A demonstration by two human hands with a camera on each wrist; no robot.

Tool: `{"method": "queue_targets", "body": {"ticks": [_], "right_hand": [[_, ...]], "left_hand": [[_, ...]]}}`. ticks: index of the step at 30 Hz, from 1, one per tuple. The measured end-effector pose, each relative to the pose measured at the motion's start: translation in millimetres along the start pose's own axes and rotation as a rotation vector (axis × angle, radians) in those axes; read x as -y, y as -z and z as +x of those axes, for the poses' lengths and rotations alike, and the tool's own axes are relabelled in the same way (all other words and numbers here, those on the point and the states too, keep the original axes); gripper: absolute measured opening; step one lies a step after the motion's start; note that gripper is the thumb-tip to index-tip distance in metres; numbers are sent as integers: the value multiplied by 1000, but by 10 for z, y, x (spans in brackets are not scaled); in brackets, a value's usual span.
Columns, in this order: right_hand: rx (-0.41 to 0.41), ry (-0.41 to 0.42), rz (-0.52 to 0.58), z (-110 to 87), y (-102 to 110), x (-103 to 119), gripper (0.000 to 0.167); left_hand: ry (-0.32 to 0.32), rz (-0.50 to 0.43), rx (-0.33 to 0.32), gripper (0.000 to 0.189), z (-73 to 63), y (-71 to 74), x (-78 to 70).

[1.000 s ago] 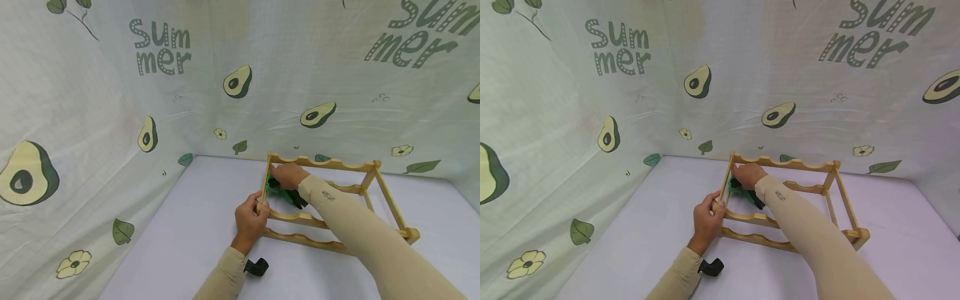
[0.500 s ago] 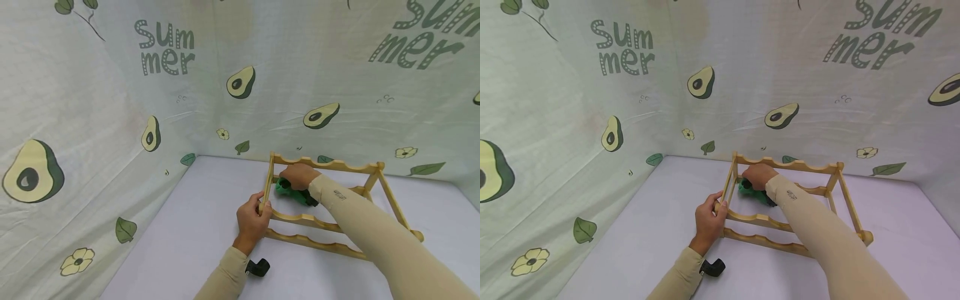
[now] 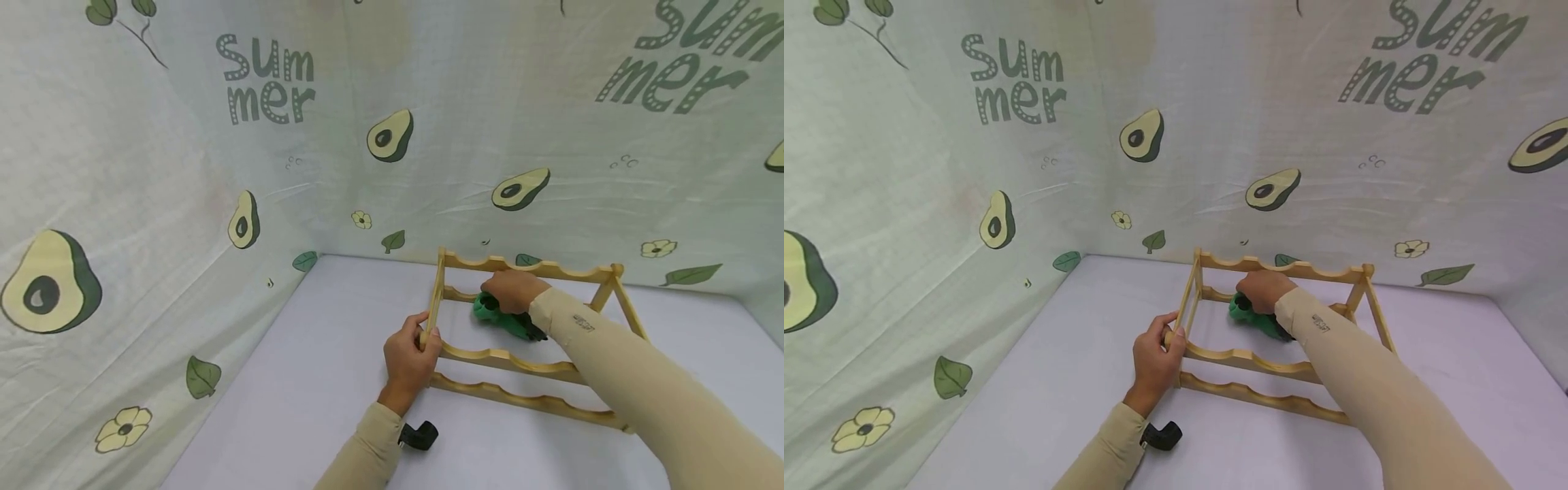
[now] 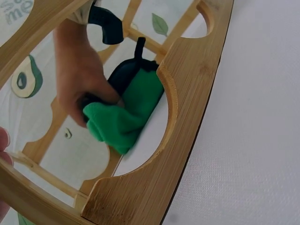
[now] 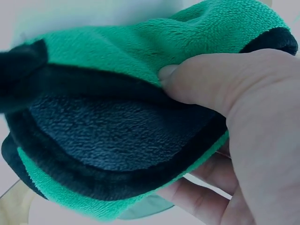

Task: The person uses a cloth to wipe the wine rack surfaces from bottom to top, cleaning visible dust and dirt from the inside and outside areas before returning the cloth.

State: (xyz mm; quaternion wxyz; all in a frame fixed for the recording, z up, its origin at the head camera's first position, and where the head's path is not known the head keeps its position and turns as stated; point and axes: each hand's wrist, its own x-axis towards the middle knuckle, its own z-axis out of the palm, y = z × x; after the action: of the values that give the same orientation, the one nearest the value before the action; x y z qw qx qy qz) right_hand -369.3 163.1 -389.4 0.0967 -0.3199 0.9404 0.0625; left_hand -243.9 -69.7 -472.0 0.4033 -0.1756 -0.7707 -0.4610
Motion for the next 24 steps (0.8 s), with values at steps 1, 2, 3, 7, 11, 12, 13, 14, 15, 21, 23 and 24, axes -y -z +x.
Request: {"method": "queue_targets", "body": {"ticks": [1,2,3,7,11,12,13,14,15,21,23,24], "right_hand": [[1,3,-2,-32,2,-22,23],[0,3,-5,-67,1,-48,21],[-1,-1,-7,-106,-2,-77,18],[-8,-47,4,-262,-35,-196,15],[0,-83,17,-382,-95,-271,13],[1,-85,16,-402,-106,-280,12],[0,-85,14,-418,-113,-281,12],[-1,-85,14,-426,-121,-284,12],[-1,-85,13,-434,-121,-279,12],[57,-127,-4,-451,-81,-245,10],[82,-151,0,-453,-70,-246,9],[90,-162,4,-455,-67,-245,10]], "left_hand": [[1,3,-3,29,0,0,0],[2,6,-5,30,0,1,-1],[4,6,-8,29,2,1,0],[22,-2,-6,29,4,0,0],[31,-13,4,28,-12,1,-3],[32,-17,6,28,-17,2,-3],[34,-20,8,28,-20,3,-2],[36,-21,8,29,-24,3,0],[35,-18,5,29,-26,3,3],[38,-20,-17,29,-31,-16,14],[43,-28,-23,28,-33,-28,13],[44,-30,-27,28,-32,-34,10]]}}
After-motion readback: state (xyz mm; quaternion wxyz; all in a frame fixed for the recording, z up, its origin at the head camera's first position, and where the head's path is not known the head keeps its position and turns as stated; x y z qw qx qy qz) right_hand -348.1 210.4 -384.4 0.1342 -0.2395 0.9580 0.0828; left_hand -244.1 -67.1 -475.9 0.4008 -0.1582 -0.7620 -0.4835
